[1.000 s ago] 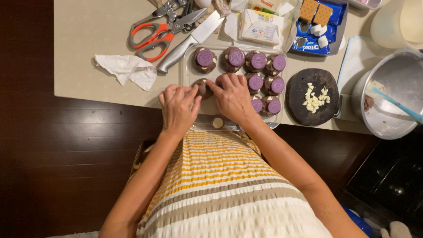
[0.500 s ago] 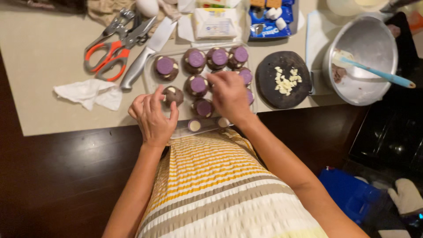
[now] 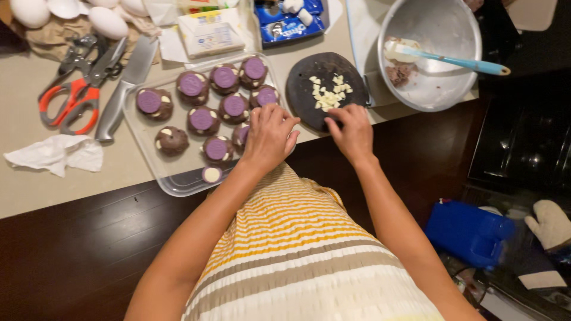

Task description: The person assembles small round chocolate treats by placing a white disc on a biscuit, adding a chocolate ball, and topping with a purple disc. They then add small white pieces to the sides of the treats and arrange them in a clear plastic tray.

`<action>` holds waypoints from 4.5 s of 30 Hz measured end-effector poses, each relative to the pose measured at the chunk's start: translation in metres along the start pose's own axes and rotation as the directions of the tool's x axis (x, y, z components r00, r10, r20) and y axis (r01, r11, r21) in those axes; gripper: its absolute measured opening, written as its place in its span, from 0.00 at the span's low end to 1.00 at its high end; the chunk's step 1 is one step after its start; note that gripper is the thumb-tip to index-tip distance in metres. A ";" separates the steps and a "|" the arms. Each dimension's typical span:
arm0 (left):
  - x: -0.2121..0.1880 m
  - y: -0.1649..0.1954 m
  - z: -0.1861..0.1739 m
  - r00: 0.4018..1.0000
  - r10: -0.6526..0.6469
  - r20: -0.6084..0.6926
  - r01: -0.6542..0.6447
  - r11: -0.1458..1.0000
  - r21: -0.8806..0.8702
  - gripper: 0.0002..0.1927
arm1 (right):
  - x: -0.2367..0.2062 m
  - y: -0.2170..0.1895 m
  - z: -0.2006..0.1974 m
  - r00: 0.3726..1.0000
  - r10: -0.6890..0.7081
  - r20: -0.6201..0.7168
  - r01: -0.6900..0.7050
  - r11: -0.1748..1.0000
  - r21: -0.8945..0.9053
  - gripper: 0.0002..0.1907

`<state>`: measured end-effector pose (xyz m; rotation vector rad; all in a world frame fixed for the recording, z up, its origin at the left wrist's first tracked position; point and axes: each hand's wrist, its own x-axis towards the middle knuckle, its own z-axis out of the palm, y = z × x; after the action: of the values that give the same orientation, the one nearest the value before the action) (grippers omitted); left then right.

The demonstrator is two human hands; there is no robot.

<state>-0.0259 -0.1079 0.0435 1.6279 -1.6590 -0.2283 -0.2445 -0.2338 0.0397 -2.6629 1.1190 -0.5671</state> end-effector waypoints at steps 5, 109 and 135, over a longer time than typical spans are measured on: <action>0.019 0.010 0.040 0.999 -0.030 0.013 0.028 0.996 0.081 0.15 | 0.022 -0.001 0.012 0.996 -0.080 0.045 0.078 0.996 0.032 0.13; -0.141 -0.072 -0.089 0.730 -0.503 -0.463 0.637 0.746 0.193 0.13 | 0.102 -0.221 0.077 0.635 -0.700 0.325 0.564 0.709 0.424 0.14; -0.126 -0.088 -0.103 0.815 -0.448 -0.369 0.554 0.789 0.265 0.14 | 0.104 -0.225 0.084 0.703 -0.619 0.351 0.494 0.779 0.386 0.28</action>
<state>0.0897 0.0317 0.0083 2.2593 -1.0483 0.0614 0.0024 -0.1498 0.0642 -2.6525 0.0616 -0.1167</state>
